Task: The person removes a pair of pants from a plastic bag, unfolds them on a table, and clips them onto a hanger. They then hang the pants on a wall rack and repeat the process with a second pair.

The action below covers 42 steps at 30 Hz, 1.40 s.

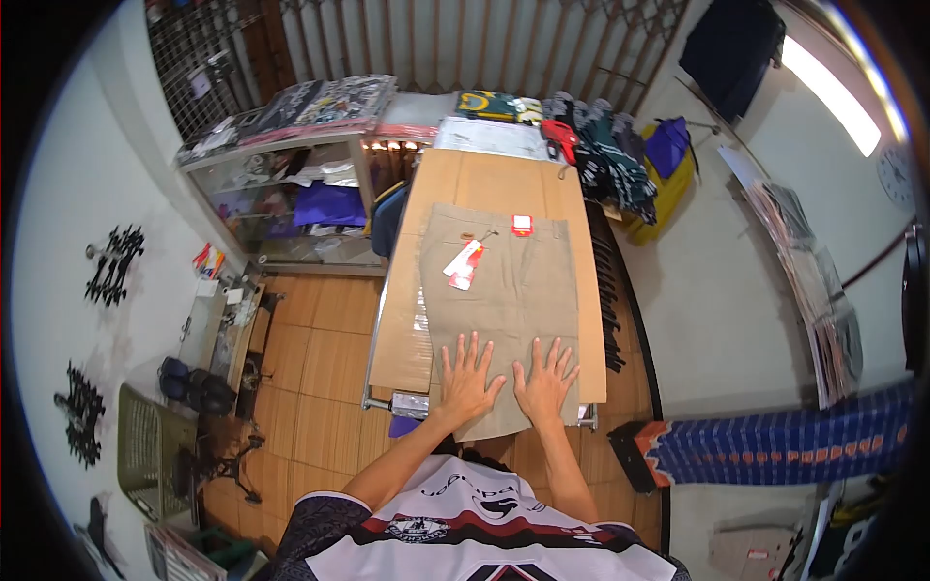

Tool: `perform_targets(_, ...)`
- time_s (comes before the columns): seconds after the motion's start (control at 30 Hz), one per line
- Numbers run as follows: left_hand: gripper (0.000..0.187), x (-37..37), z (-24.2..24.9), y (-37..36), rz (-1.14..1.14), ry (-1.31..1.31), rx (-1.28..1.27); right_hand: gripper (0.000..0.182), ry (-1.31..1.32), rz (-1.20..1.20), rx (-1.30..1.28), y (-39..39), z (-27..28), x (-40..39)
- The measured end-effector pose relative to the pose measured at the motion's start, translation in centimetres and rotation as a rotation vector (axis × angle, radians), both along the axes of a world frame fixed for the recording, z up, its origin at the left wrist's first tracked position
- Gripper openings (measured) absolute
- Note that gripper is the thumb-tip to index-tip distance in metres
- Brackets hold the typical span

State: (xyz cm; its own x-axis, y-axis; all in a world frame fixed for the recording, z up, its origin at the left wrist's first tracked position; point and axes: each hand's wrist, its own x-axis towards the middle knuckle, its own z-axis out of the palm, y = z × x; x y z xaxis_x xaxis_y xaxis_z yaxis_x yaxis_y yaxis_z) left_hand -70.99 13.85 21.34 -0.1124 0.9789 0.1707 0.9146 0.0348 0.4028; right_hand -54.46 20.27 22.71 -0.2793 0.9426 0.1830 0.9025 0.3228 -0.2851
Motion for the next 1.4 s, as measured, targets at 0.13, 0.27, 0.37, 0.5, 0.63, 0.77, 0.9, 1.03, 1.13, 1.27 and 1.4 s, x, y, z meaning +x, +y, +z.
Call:
perform_targets(0.13,0.077,0.3,0.5,0.1,0.024,0.007,0.004,0.070,-0.017,-0.010,0.005,0.0,0.0,0.1)
perform_targets(0.27,0.074,0.4,0.8,-0.2,0.051,0.017,0.011,0.069,-0.024,-0.020,-0.010,-0.1,0.1,-0.1)
perform_targets(0.37,0.070,1.0,0.1,-0.7,0.073,0.009,0.023,0.069,-0.031,-0.016,-0.017,-0.3,0.1,-0.1)
perform_targets(0.5,0.066,1.7,-0.4,-3.6,0.100,-0.016,0.000,0.070,-0.003,-0.006,-0.007,-0.5,-0.2,0.1)
perform_targets(0.63,0.053,2.3,-0.3,-10.6,0.069,-0.138,0.110,0.069,0.121,0.045,-0.099,-2.1,0.5,-1.4)
perform_targets(0.77,0.036,-0.9,1.7,-19.0,0.106,-0.784,0.120,0.065,0.270,0.307,-0.144,-6.7,1.2,-6.7)
perform_targets(0.9,0.031,-5.6,2.5,-28.9,0.426,-0.929,0.202,0.060,0.367,0.626,-0.176,-13.2,1.3,-14.7)
perform_targets(1.03,0.031,-11.2,0.0,-38.9,0.675,-0.888,0.255,0.060,0.377,0.873,-0.200,-20.2,1.0,-23.5)
perform_targets(1.13,0.033,-14.8,0.1,-45.9,0.819,-0.856,0.287,0.060,0.358,1.016,-0.305,-25.3,1.3,-29.0)
perform_targets(1.27,0.034,-18.9,0.7,-52.3,0.964,-0.825,0.356,0.049,0.384,1.185,-0.426,-30.4,0.6,-34.6)
perform_targets(1.4,0.038,-21.8,-0.8,-56.1,1.097,-0.837,0.401,0.043,0.269,1.315,-0.650,-34.3,-0.1,-37.5)
